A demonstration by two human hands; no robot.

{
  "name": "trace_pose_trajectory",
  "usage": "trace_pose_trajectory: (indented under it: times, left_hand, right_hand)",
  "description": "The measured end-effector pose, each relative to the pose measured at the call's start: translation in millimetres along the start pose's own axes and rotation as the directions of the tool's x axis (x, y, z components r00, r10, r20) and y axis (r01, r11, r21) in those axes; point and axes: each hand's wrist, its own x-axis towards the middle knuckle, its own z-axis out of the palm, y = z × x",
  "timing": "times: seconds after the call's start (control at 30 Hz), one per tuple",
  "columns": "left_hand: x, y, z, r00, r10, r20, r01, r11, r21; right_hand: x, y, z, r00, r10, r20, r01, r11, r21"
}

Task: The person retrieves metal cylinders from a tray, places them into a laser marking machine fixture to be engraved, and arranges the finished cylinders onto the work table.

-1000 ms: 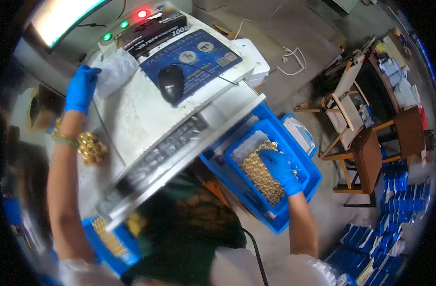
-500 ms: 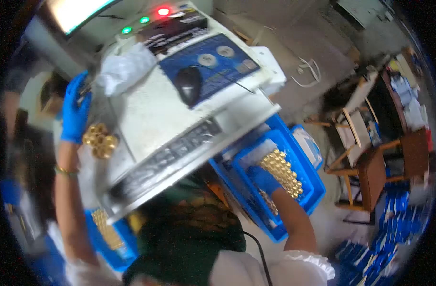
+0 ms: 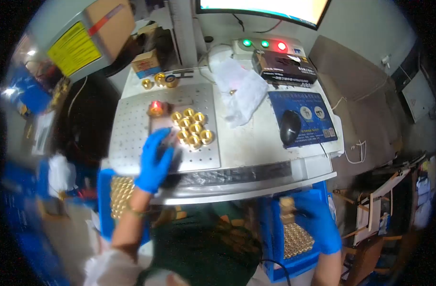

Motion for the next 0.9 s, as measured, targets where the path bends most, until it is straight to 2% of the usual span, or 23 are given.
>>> trace_pose_trajectory:
  times: [0.03,0.07,0.1,0.13,0.17,0.2,0.27,0.3,0.33,0.37,0.4,0.47,0.5,0.57,0.7,0.73,0.77,0.83,0.87,0.9]
  left_hand:
    - [0,2,2,0.998,-0.048,-0.027,0.046,0.997,-0.063]
    - [0,4,3,0.994,-0.096,-0.052,0.089,0.988,-0.126]
    - [-2,3,3,0.98,-0.181,-0.083,0.154,0.954,-0.259]
    - [-4,1,2,0.978,-0.181,-0.099,0.151,0.955,-0.254]
    - [-7,-1,0,0.952,-0.271,-0.143,0.199,0.902,-0.384]
    - [-11,-3,-4,0.917,-0.361,-0.172,0.231,0.829,-0.509]
    - [-18,-2,-19,0.926,-0.313,-0.212,0.196,0.877,-0.438]
    - [-19,5,-32,0.956,-0.263,-0.13,0.22,0.936,-0.274]
    - [-21,8,-40,0.973,-0.228,-0.036,0.223,0.969,-0.103]
    - [-24,3,-42,0.969,-0.244,0.021,0.245,0.96,-0.137]
    - [-24,2,-43,0.969,-0.247,0.021,0.247,0.959,-0.14]
    - [-21,0,-42,0.956,-0.249,0.156,0.28,0.934,-0.223]
    - [-19,-2,-37,0.957,-0.243,0.159,0.276,0.934,-0.229]
    - [-17,-10,-22,0.993,-0.062,0.099,0.073,0.991,-0.115]
    - [-7,-16,-5,0.99,-0.07,0.124,0.072,0.997,-0.012]
    - [-5,-15,-4,0.987,-0.104,0.121,0.107,0.994,-0.014]
    - [-4,-14,-4,0.983,-0.139,0.119,0.141,0.99,-0.015]
    - [0,-10,-6,0.981,-0.155,0.116,0.16,0.986,-0.039]
    - [0,-9,-7,0.978,-0.177,0.112,0.185,0.981,-0.061]
    - [-1,-11,-6,0.983,-0.157,0.1,0.163,0.985,-0.057]
  right_hand:
    - [26,-24,15,0.988,-0.149,0.044,0.155,0.97,-0.188]
    - [50,-47,32,0.951,-0.287,0.115,0.309,0.882,-0.356]
    - [74,-61,56,0.959,-0.263,0.106,0.277,0.949,-0.154]
    - [100,-68,82,0.966,-0.235,0.105,0.23,0.972,0.057]
    - [130,-70,104,0.888,-0.424,0.179,0.437,0.899,-0.039]
    - [154,-72,125,0.768,-0.582,0.268,0.625,0.773,-0.113]
    - [177,-87,163,0.707,-0.597,0.379,0.692,0.694,-0.198]
    - [188,-79,181,0.703,-0.598,0.384,0.695,0.691,-0.196]
    - [203,-64,198,0.66,-0.653,0.371,0.75,0.605,-0.268]
    - [208,-61,211,0.613,-0.702,0.363,0.789,0.513,-0.34]
    - [209,-62,217,0.614,-0.699,0.365,0.787,0.514,-0.341]
    - [205,-76,226,0.628,-0.692,0.355,0.737,0.381,-0.559]
    - [204,-82,231,0.631,-0.691,0.352,0.732,0.38,-0.566]
    - [205,-92,242,0.826,-0.465,0.318,0.533,0.461,-0.71]
    - [221,-85,233,0.876,-0.367,0.313,0.469,0.492,-0.733]
    - [227,-74,221,0.754,-0.606,0.253,0.614,0.514,-0.599]
    - [228,-72,207,0.588,-0.796,0.142,0.752,0.474,-0.459]
    - [240,-84,165,0.756,-0.652,-0.06,0.532,0.665,-0.524]
    - [247,-82,141,0.764,-0.632,-0.127,0.48,0.689,-0.543]
    - [256,-72,124,0.616,-0.767,-0.179,0.483,0.547,-0.683]
